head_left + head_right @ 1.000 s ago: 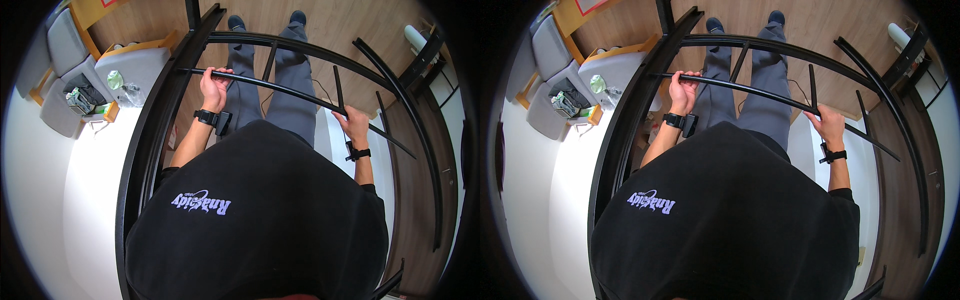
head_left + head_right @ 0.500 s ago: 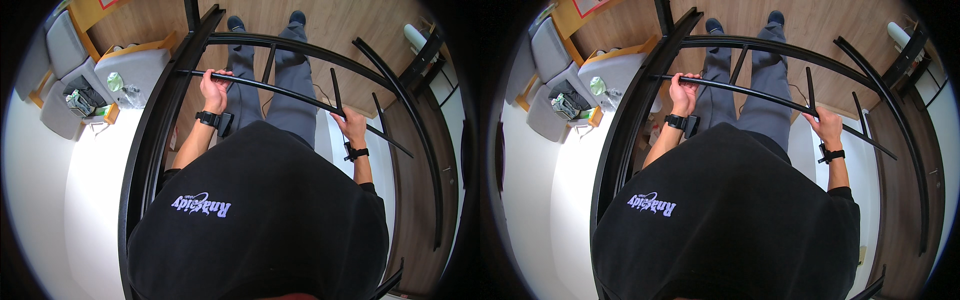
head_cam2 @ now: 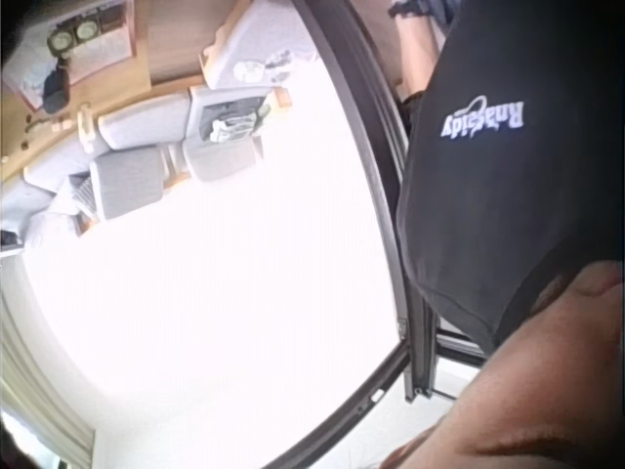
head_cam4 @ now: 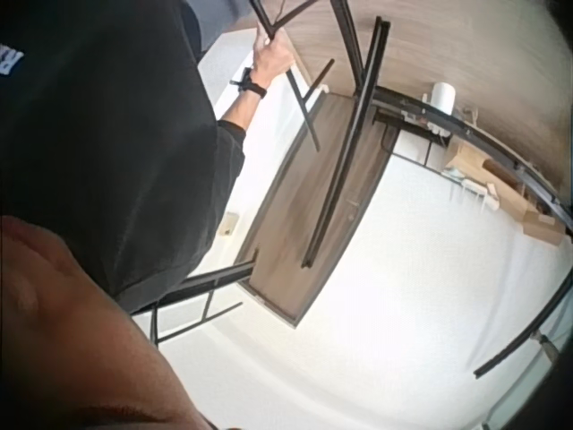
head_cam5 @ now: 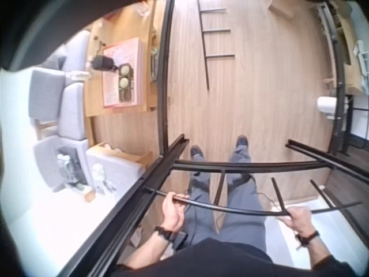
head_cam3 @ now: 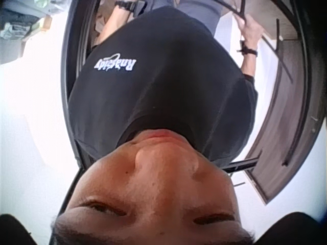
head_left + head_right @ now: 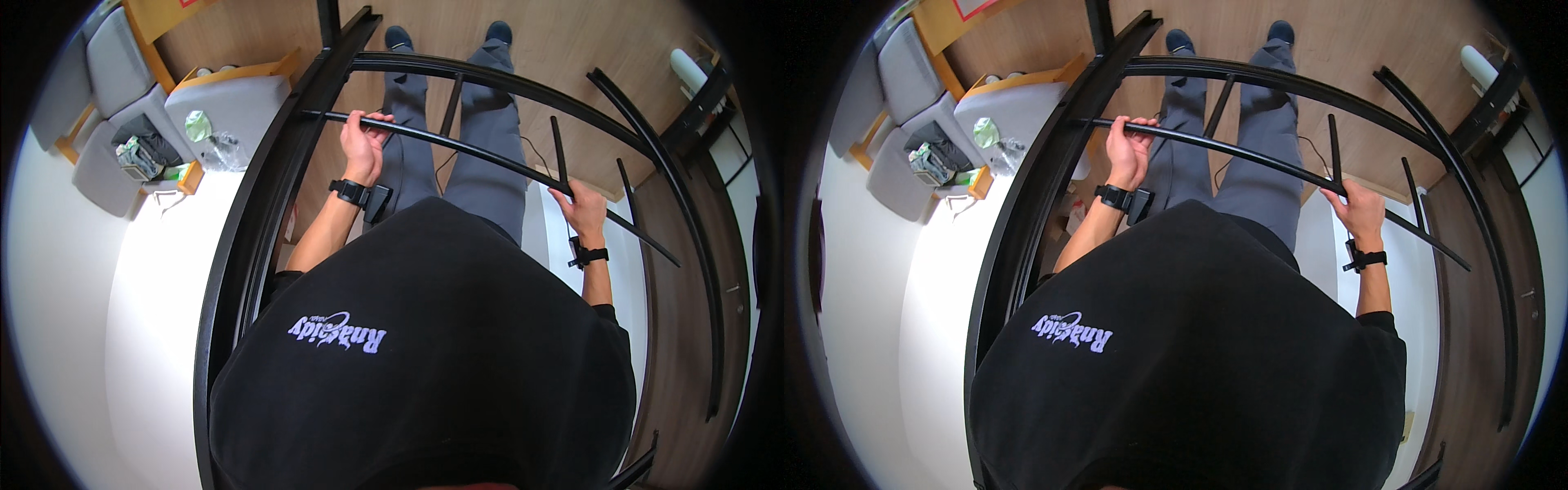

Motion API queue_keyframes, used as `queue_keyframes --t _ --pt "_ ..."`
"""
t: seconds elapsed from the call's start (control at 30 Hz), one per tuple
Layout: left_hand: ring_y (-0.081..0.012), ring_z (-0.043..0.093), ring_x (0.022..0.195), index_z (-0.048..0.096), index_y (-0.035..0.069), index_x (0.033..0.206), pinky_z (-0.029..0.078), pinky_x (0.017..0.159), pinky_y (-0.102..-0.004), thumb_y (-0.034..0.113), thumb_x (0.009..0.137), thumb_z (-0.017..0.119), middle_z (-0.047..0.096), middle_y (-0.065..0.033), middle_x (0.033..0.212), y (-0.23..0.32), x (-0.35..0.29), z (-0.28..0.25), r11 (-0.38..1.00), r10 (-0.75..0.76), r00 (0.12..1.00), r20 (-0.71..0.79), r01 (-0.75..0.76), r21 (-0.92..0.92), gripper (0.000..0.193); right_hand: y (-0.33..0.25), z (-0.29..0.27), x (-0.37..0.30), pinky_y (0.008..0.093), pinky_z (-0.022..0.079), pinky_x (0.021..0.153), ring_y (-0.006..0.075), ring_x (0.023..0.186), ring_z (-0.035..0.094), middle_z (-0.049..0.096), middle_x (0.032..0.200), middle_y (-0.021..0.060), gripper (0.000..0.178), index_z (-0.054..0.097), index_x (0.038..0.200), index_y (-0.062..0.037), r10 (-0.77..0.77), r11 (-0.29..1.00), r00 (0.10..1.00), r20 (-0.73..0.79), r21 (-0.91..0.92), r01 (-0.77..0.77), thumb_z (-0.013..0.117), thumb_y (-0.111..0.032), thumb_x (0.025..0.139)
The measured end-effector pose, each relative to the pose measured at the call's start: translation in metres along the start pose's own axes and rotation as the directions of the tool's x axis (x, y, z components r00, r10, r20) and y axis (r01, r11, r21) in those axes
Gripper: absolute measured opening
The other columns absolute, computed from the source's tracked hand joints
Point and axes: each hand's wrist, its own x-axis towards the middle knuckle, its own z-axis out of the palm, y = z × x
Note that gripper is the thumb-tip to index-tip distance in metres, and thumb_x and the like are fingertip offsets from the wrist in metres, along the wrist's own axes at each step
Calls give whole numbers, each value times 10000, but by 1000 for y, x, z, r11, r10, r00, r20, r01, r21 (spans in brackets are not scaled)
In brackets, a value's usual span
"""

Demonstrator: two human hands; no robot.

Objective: The person assembles a black metal frame by inserting a horizontal bar into the side rails and adjusting its position. The person repeatedly repositions the bar and checks alignment with both hands.

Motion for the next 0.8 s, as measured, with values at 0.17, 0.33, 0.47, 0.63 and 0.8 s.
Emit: queue_keyframes --t 0.17,0.33,0.47,0.63,0.8 --pt "-382 723 1057 531 67 1087 579 1007 -514 267 1129 469 713 -184 1027 1 -2 -4 999 -47 997 55 45 31 213 3 2 -1 398 453 502 326 542 614 629 615 102 454 687 783 -97 21 999 1000 8 -40 -21 813 -523 876" --pt "-392 710 1128 544 67 1102 569 1022 -507 270 1146 444 718 -192 1077 2 -4 -6 998 -60 993 104 59 20 230 10 7 -2 399 448 502 329 532 595 616 610 100 460 684 785 -93 8 1000 1000 -6 -8 -8 816 -524 876" --pt "-402 690 1201 551 72 1107 558 1039 -518 281 1152 435 723 -210 1135 2 -8 -7 993 -119 988 96 119 5 243 14 8 -5 405 444 505 328 529 583 595 602 102 456 681 785 -89 13 1000 1000 -6 3 -13 818 -514 877" --pt "-403 684 1216 552 79 1110 550 1049 -520 285 1153 431 720 -206 1151 2 -10 -6 993 -118 985 127 116 27 243 18 8 -6 406 437 508 315 523 574 573 593 102 457 681 780 -85 -7 999 1000 -3 39 7 816 -510 880" --pt "-401 713 1144 520 54 1122 572 1027 -522 286 1151 435 717 -197 1077 1 -10 -8 995 -97 986 138 96 10 249 19 7 -6 399 440 498 314 515 579 577 592 89 465 678 765 -86 -23 1000 1000 8 14 23 819 -515 874"
